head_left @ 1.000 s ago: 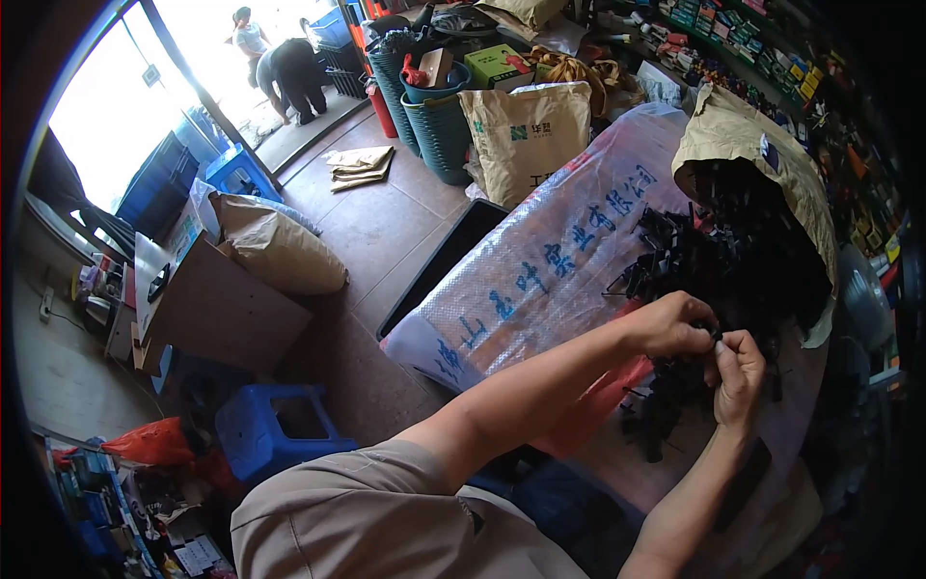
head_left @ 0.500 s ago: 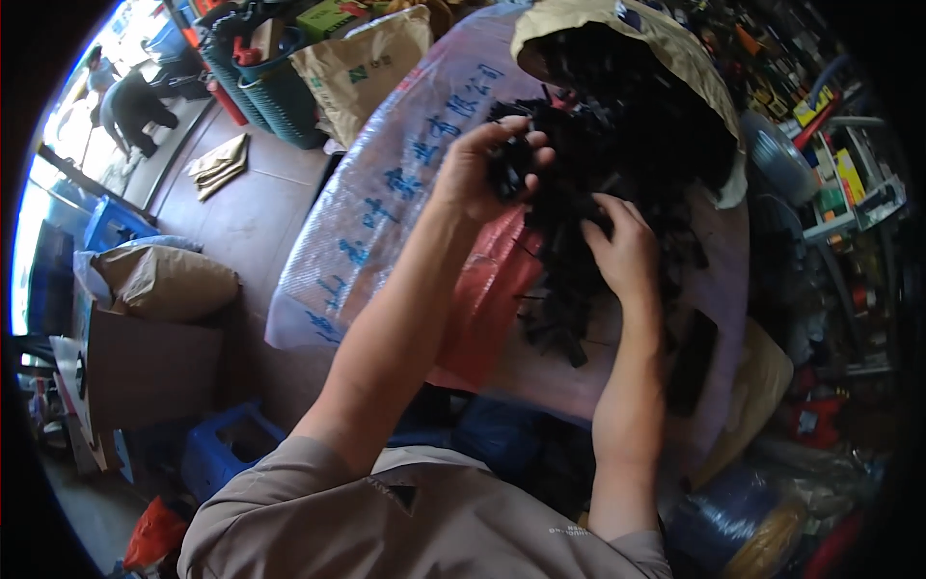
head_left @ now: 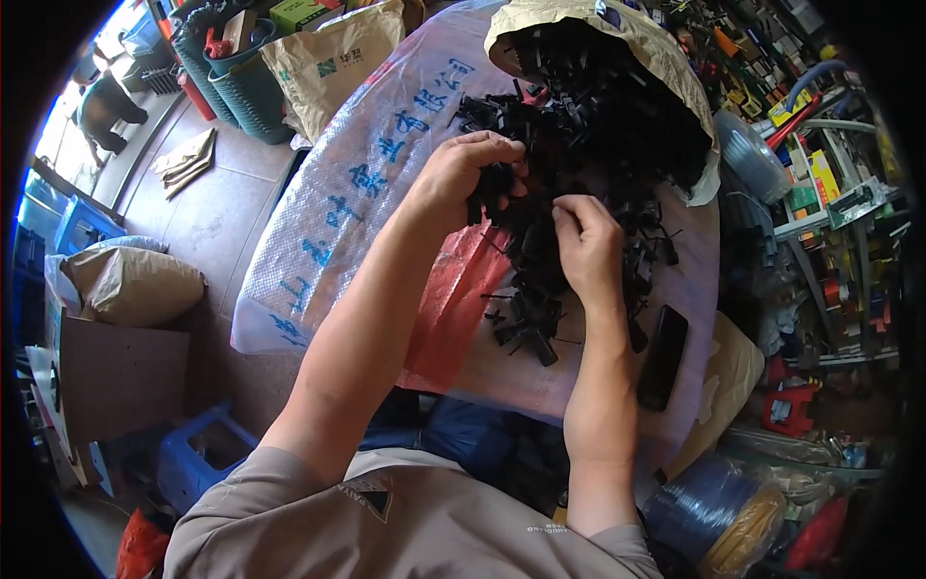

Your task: Assembling small black plastic components by hand in a workshop environment.

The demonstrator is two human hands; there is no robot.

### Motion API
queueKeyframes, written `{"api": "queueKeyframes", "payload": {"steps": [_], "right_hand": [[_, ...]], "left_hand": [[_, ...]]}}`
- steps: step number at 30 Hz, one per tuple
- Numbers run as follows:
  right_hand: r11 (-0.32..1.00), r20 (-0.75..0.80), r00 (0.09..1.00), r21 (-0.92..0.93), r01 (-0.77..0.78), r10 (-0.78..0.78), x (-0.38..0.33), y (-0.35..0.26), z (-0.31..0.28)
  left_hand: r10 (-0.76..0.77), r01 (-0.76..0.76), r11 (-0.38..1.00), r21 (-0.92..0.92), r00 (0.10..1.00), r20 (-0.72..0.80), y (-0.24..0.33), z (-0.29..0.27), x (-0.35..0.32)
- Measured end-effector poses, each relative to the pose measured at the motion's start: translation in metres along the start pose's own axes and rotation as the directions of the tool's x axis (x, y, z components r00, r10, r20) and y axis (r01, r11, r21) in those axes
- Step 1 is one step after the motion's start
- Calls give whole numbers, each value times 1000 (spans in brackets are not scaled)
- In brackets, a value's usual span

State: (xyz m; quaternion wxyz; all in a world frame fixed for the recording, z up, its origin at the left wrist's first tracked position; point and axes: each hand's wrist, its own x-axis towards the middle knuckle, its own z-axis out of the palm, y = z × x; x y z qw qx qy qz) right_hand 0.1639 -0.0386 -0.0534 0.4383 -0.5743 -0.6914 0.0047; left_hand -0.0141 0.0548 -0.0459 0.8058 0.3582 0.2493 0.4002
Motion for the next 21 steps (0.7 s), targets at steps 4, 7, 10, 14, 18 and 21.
{"api": "queueKeyframes", "payload": {"steps": [4, 7, 10, 14, 18, 21], "right_hand": [[1000, -211, 977, 4, 4, -3, 4, -11, -12], [978, -269, 940, -73, 196, -208, 7, -16, -16], [968, -263, 935, 7, 250, -239, 5, -19, -14], [954, -241, 970, 296, 40, 34, 0, -18, -8], [781, -53, 941, 574, -245, 335, 3, -5, -11], [704, 118, 933, 626, -335, 339, 1, 0, -20]], "left_hand": [[75, -76, 984, 163, 997, 15, 2, 6, -6], [136, -146, 931, 334, 989, 53, 6, 17, -14], [47, -58, 875, 480, 998, 35, 6, 23, -18], [-56, 28, 895, 444, 997, 50, 3, 29, -18], [14, -65, 886, 459, 993, 114, -6, 33, -18], [118, -204, 800, 564, 976, 185, -10, 33, -18]]}}
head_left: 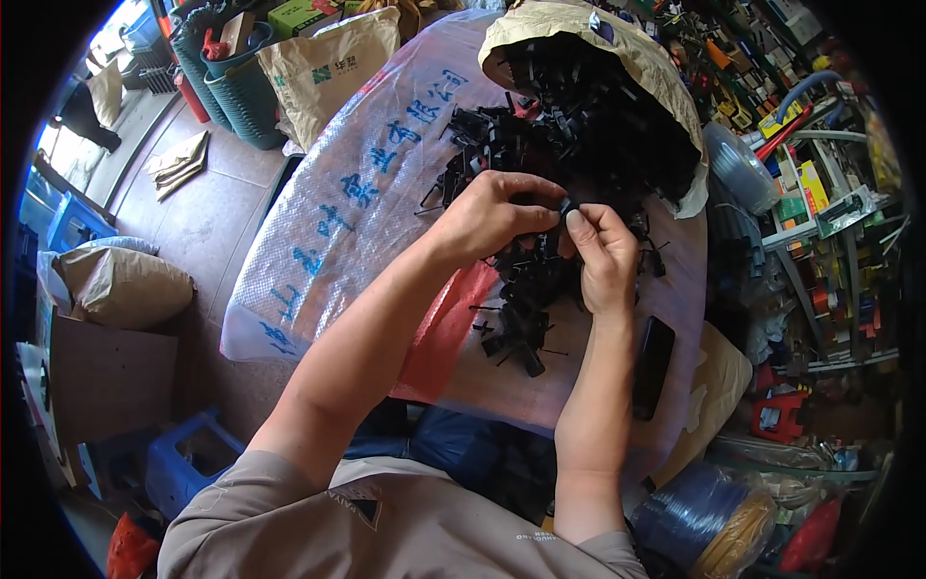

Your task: Assembling small black plastic components by hand in a workshop environment.

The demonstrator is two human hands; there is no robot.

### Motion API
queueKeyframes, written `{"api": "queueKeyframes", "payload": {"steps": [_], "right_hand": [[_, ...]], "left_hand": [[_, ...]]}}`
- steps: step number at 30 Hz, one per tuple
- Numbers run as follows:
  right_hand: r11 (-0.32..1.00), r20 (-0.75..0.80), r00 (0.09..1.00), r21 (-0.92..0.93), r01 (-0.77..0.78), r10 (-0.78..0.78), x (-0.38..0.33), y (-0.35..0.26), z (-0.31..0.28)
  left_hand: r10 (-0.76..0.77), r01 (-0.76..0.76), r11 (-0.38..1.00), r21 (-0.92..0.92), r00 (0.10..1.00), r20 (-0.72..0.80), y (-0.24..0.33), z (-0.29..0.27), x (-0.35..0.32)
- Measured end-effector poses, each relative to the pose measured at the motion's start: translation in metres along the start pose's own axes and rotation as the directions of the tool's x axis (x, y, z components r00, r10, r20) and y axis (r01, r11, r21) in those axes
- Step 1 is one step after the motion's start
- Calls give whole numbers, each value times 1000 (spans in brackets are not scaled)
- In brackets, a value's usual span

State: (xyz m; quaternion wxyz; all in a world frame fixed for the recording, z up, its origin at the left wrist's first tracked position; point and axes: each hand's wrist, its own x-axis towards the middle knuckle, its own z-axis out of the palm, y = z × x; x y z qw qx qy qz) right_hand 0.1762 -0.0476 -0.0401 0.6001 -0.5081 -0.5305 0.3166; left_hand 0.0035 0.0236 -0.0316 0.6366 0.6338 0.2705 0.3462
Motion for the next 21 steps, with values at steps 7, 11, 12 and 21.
{"api": "queueKeyframes", "payload": {"steps": [7, 11, 12, 21], "right_hand": [[995, 107, 990, -44, -87, 92, -5, -14, -2], [993, 150, 982, -39, -113, 118, -5, -14, -6], [993, 148, 982, -36, -115, 119, -6, -13, -7], [958, 18, 974, -180, 223, -224, 0, -6, 0]], "left_hand": [[47, -49, 997, 53, 998, 43, -1, 4, -1], [141, -147, 974, 174, 989, 45, -3, 5, 0], [139, -145, 974, 176, 989, 46, -3, 6, 0], [-26, 29, 992, -123, 999, 29, -1, 5, 1]]}}
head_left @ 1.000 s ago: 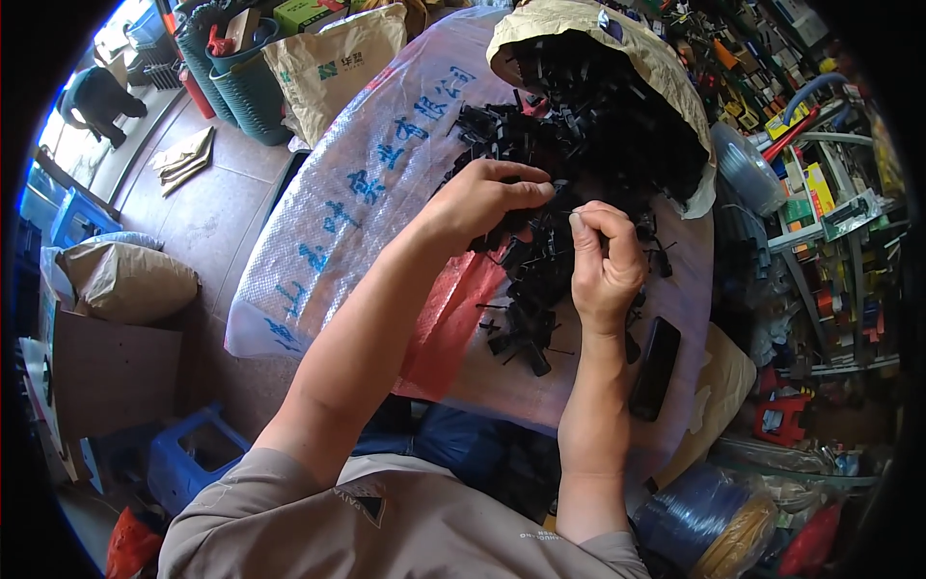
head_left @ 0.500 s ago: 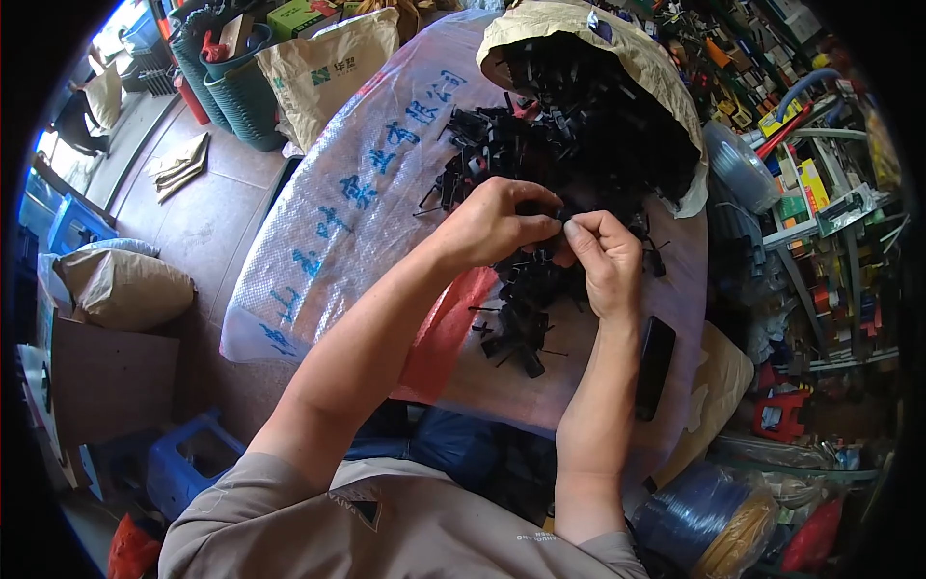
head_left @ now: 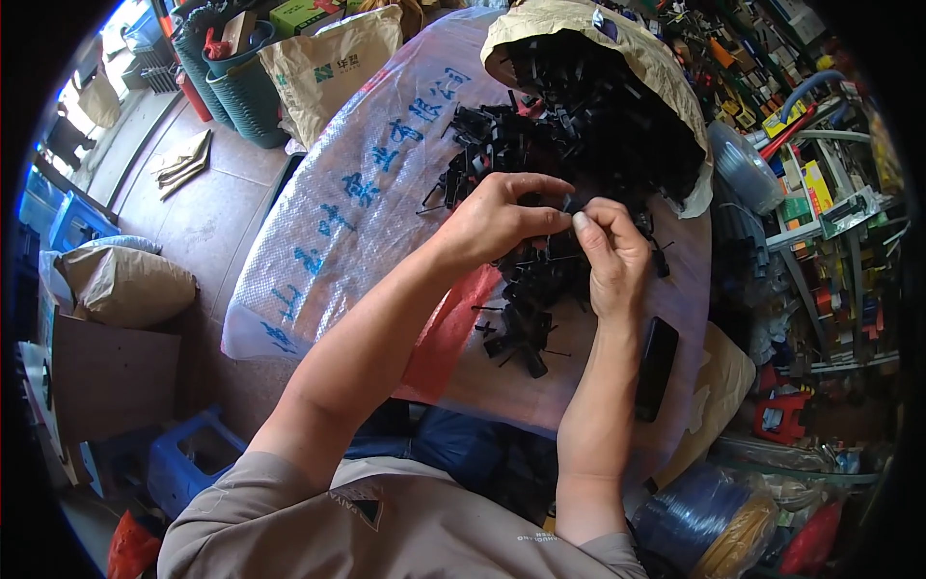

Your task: Assembling small black plastic components by hand in a workshop environment.

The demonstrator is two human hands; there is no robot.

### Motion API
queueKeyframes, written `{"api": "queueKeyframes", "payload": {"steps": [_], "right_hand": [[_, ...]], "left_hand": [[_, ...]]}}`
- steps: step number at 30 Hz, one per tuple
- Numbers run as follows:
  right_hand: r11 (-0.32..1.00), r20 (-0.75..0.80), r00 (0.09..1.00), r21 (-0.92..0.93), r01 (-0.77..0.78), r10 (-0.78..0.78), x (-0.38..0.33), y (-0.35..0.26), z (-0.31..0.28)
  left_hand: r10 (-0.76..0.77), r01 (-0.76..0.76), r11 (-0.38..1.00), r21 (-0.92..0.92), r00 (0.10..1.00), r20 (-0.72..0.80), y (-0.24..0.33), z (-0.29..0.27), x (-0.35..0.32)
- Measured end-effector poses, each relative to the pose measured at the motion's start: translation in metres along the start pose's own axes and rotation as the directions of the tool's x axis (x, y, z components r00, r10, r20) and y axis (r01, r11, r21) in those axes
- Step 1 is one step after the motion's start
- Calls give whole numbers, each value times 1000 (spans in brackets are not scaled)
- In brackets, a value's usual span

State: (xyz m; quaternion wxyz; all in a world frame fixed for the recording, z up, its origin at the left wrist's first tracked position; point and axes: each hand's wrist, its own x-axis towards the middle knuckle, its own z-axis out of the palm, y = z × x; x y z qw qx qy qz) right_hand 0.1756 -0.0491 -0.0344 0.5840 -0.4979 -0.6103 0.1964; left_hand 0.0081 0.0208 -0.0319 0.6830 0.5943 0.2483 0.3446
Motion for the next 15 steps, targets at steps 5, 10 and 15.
{"api": "queueKeyframes", "payload": {"steps": [5, 10, 15], "right_hand": [[985, -20, 996, 149, -84, 88, 1, -4, 10], [975, 104, 978, 108, -193, 181, -4, -16, 3], [993, 14, 996, 72, -93, 92, -5, -11, 2]], "left_hand": [[-29, 38, 968, -249, 999, 41, 3, 3, -3], [-22, 38, 834, -550, 999, 36, -12, -11, 7], [-78, 86, 936, -341, 996, 37, -7, -10, 5]]}}
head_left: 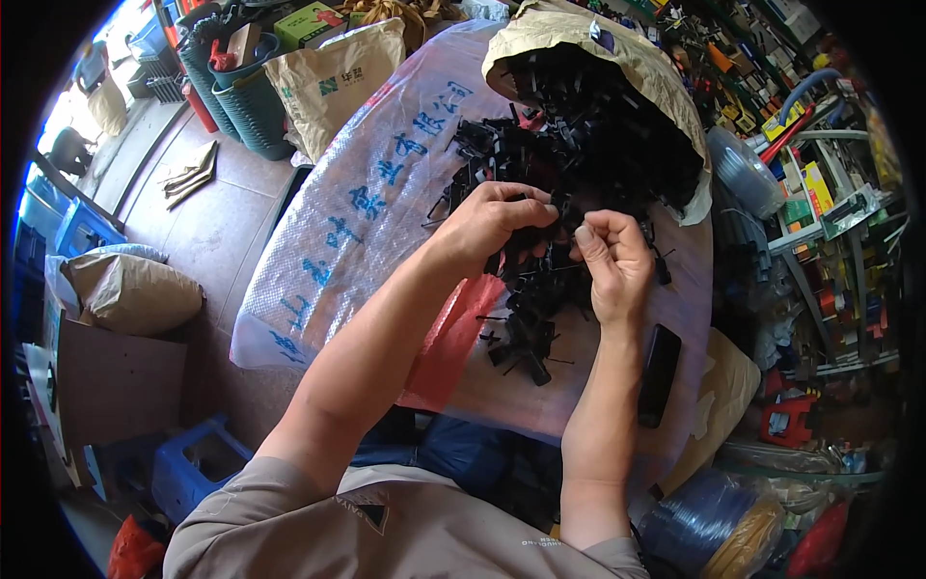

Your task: Assembling small black plastic components by hand in a workshop environment.

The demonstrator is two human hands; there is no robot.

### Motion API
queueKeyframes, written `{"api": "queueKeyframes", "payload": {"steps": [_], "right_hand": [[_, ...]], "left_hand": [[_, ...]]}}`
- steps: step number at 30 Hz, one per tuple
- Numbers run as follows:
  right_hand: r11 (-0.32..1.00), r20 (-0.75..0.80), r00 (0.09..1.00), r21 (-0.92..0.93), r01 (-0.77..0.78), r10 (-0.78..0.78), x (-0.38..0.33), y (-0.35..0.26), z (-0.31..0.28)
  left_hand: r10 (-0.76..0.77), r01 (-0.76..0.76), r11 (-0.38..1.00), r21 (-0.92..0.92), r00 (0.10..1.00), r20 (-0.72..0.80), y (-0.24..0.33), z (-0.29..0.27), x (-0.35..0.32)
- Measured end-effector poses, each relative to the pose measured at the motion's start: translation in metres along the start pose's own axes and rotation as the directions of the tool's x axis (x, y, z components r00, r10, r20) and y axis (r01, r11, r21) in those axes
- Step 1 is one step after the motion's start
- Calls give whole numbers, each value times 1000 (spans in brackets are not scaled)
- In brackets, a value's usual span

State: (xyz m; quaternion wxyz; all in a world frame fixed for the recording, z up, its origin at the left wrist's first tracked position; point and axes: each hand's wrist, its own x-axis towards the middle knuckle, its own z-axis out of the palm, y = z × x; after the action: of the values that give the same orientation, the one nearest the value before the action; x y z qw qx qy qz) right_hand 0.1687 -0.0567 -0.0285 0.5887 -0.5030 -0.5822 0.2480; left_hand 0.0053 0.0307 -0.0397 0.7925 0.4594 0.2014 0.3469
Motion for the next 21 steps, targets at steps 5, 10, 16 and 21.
{"api": "queueKeyframes", "payload": {"steps": [5, 10, 16, 21], "right_hand": [[991, 168, 983, 125, 56, -77, 4, -6, -3], [980, 10, 1000, 201, 1, -3, 5, 8, -6], [977, -63, 993, 193, -91, 104, 4, 11, 4], [959, -61, 991, 266, -96, 117, 3, 11, 9]], "left_hand": [[-175, 186, 982, -34, 961, 214, 7, 1, -7], [-66, 55, 990, 130, 995, 79, 10, 8, -7], [254, -218, 902, 372, 966, -50, -6, 20, -4], [250, -202, 924, 324, 962, -112, -9, 22, -4]]}}
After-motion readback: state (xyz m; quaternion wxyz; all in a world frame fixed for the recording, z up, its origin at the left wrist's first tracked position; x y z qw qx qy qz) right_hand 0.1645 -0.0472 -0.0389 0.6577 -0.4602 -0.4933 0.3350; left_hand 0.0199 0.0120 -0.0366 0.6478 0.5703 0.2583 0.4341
